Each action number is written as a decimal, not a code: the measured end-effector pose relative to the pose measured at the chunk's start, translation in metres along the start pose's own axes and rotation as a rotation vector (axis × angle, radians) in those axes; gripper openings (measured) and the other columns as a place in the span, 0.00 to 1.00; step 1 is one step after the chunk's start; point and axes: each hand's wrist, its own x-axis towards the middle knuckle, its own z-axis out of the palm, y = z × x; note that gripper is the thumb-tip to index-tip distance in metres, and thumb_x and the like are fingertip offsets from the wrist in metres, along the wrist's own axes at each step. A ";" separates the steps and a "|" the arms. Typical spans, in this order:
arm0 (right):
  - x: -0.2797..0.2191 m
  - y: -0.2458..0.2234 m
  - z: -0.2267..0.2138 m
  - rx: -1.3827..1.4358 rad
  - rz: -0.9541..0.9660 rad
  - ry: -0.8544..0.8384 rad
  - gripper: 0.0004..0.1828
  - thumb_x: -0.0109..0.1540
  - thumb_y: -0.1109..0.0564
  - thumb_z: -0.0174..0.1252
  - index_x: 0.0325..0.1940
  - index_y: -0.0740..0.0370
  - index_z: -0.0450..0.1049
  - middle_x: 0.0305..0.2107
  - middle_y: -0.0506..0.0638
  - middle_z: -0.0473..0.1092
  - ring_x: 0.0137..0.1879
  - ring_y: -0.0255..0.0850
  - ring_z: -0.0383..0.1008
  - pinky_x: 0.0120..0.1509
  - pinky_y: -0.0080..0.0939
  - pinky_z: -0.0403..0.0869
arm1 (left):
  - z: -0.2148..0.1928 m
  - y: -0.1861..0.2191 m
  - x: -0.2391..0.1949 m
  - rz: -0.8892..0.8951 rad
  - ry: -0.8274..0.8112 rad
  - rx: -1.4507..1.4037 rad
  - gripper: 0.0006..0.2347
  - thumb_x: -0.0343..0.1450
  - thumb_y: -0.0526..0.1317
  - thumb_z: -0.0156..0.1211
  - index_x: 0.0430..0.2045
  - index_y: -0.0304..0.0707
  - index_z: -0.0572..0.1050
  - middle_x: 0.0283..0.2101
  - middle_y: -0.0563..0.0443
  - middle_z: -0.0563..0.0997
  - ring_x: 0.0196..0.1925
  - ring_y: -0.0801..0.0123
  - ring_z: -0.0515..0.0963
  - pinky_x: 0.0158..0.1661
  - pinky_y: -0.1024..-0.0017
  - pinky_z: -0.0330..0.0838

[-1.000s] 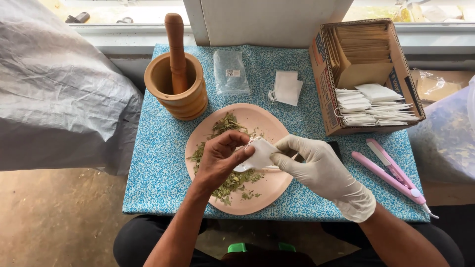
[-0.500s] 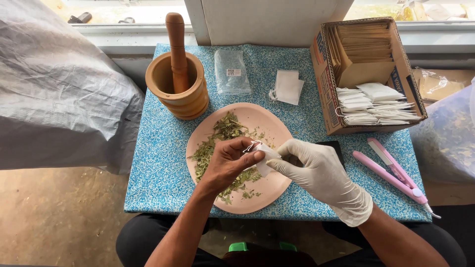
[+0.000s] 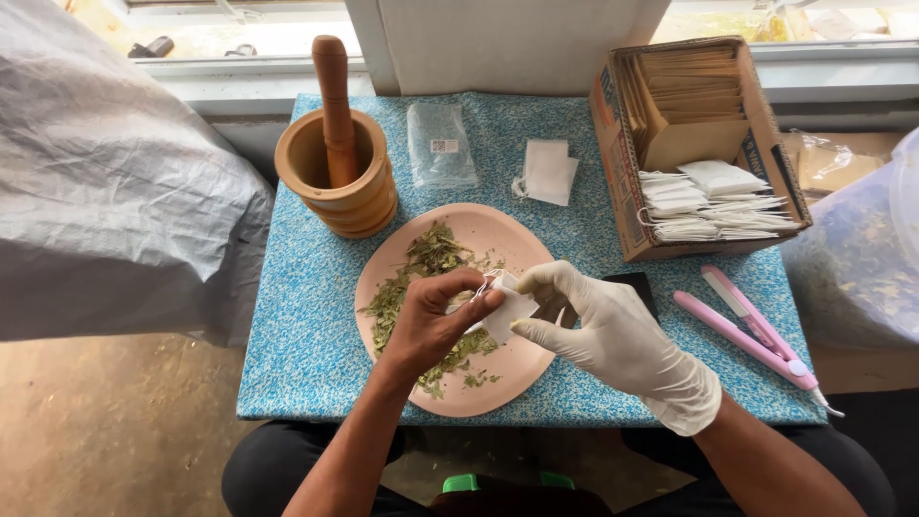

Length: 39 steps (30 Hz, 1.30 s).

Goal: Filling small filter bags with loose tea leaves, weighing them on a digital scale, and sealing them with a handheld heat sealer.

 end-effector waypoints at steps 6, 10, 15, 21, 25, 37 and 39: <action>0.003 -0.002 0.005 0.107 0.032 0.044 0.10 0.63 0.59 0.75 0.49 0.53 0.89 0.35 0.50 0.87 0.38 0.38 0.86 0.45 0.39 0.82 | 0.001 0.004 0.002 0.046 -0.013 0.180 0.04 0.75 0.38 0.76 0.40 0.42 0.91 0.35 0.49 0.91 0.40 0.71 0.85 0.47 0.65 0.81; 0.006 0.008 0.003 0.110 0.092 0.098 0.06 0.66 0.57 0.72 0.48 0.50 0.88 0.34 0.47 0.86 0.36 0.34 0.86 0.44 0.39 0.82 | 0.003 0.007 -0.004 0.020 -0.022 0.247 0.31 0.73 0.47 0.77 0.72 0.36 0.75 0.50 0.31 0.86 0.55 0.51 0.84 0.58 0.47 0.80; 0.000 0.002 0.003 -0.062 -0.097 0.130 0.05 0.69 0.51 0.67 0.44 0.49 0.77 0.26 0.39 0.80 0.31 0.27 0.76 0.38 0.33 0.76 | 0.012 0.030 -0.007 0.207 -0.176 0.692 0.41 0.72 0.52 0.77 0.80 0.45 0.60 0.71 0.39 0.77 0.71 0.49 0.78 0.64 0.51 0.75; -0.002 0.003 0.003 -0.100 -0.245 0.059 0.06 0.72 0.47 0.62 0.48 0.48 0.77 0.26 0.37 0.76 0.30 0.28 0.72 0.39 0.33 0.73 | 0.017 0.025 -0.012 0.099 -0.256 0.680 0.35 0.80 0.43 0.54 0.85 0.40 0.49 0.59 0.39 0.77 0.52 0.55 0.75 0.54 0.55 0.73; -0.003 -0.010 -0.009 -0.057 -0.247 -0.062 0.13 0.73 0.50 0.57 0.59 0.51 0.82 0.27 0.38 0.77 0.28 0.27 0.69 0.35 0.33 0.71 | 0.017 0.044 -0.008 -0.114 -0.291 0.513 0.36 0.76 0.46 0.45 0.86 0.50 0.49 0.53 0.43 0.77 0.42 0.62 0.73 0.46 0.61 0.71; -0.001 0.002 -0.004 -0.026 -0.378 -0.150 0.06 0.70 0.57 0.62 0.49 0.51 0.84 0.37 0.42 0.81 0.40 0.33 0.78 0.47 0.37 0.75 | 0.014 0.051 -0.010 -0.162 -0.370 0.374 0.35 0.73 0.62 0.52 0.79 0.55 0.61 0.53 0.48 0.88 0.33 0.70 0.78 0.38 0.67 0.74; 0.000 0.003 -0.003 -0.065 -0.451 -0.079 0.04 0.70 0.55 0.65 0.47 0.52 0.84 0.33 0.40 0.79 0.35 0.33 0.76 0.41 0.38 0.73 | 0.012 0.049 -0.010 -0.175 -0.380 0.361 0.34 0.74 0.52 0.59 0.80 0.54 0.62 0.38 0.56 0.84 0.27 0.74 0.74 0.32 0.69 0.71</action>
